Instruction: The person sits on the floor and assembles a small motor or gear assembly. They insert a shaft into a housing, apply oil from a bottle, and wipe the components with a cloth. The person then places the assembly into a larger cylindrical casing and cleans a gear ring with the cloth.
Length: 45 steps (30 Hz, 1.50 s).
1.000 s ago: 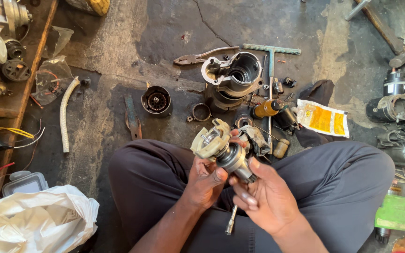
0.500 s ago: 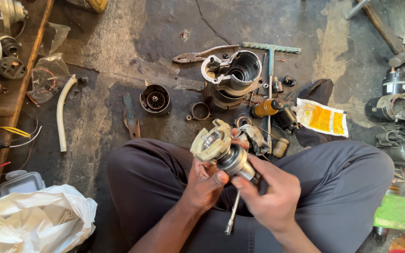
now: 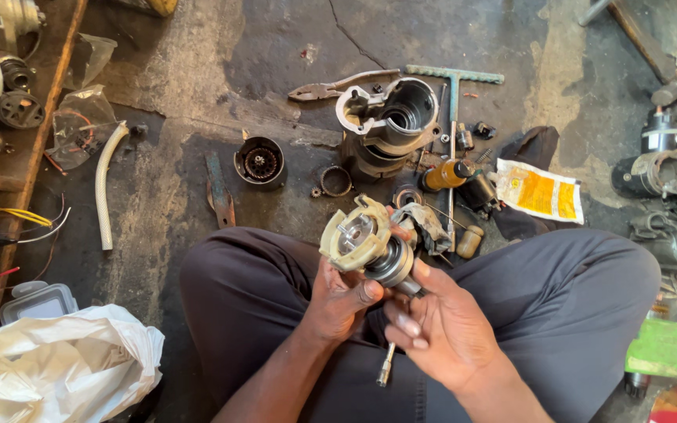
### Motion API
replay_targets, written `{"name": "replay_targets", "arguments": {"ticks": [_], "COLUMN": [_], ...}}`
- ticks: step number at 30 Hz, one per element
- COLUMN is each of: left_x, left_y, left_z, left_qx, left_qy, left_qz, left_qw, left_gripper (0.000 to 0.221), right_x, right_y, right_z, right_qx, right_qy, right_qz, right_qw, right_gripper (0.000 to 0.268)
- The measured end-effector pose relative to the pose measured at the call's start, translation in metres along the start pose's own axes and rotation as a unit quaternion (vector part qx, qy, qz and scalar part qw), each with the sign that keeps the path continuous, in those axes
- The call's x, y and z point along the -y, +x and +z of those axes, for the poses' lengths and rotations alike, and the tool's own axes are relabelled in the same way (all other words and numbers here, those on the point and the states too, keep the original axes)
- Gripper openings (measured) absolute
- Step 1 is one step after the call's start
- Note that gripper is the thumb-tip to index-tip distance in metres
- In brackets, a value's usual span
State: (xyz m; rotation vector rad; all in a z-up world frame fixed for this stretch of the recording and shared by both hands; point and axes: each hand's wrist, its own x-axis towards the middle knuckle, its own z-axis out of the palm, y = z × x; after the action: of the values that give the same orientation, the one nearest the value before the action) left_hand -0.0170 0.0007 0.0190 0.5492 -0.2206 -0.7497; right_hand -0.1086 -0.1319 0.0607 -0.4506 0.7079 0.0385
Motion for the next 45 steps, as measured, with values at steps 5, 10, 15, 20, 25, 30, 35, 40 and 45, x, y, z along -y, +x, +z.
{"name": "replay_targets", "arguments": {"ticks": [5, 10, 15, 20, 25, 30, 35, 40, 45], "left_x": [0.006, 0.008, 0.004, -0.002, -0.004, -0.015, -0.018, -0.019, -0.018], "left_y": [0.002, 0.003, 0.001, -0.001, 0.004, 0.006, 0.003, 0.006, 0.006], "left_z": [0.0, 0.001, -0.003, -0.008, -0.011, -0.018, -0.018, -0.017, -0.017], "left_qx": [-0.013, -0.017, -0.005, 0.026, -0.004, -0.022, -0.01, -0.017, -0.014], "left_qy": [-0.007, 0.014, 0.038, 0.062, 0.04, 0.077, 0.043, 0.042, 0.057], "left_qz": [0.012, 0.011, 0.012, 0.029, 0.067, 0.122, 0.108, 0.101, 0.095], "left_qw": [1.0, 1.0, 0.999, 0.997, 0.997, 0.989, 0.993, 0.994, 0.994], "left_gripper": [0.098, 0.101, 0.097, 0.095, 0.094, 0.087, 0.091, 0.092, 0.093], "right_x": [-0.012, -0.019, -0.021, -0.021, 0.025, 0.07, 0.036, 0.033, 0.043], "right_y": [0.001, 0.006, -0.002, -0.008, 0.006, 0.06, 0.122, 0.149, 0.148], "right_z": [0.004, 0.003, -0.009, -0.018, -0.023, -0.034, -0.043, -0.062, -0.076], "right_qx": [-0.073, -0.077, 0.05, 0.084, 0.004, 0.058, 0.103, 0.186, 0.128], "right_qy": [-0.501, -0.606, -0.098, 0.012, -0.293, -0.84, -0.976, -0.948, -0.953], "right_qz": [-0.383, -0.537, -0.139, 0.003, -0.15, -0.407, -0.142, -0.179, -0.172], "right_qw": [0.772, 0.582, 0.984, 0.996, 0.944, 0.354, 0.13, 0.188, 0.213], "right_gripper": [0.03, 0.035, 0.04, 0.039, 0.054, 0.057, 0.02, 0.01, 0.013]}}
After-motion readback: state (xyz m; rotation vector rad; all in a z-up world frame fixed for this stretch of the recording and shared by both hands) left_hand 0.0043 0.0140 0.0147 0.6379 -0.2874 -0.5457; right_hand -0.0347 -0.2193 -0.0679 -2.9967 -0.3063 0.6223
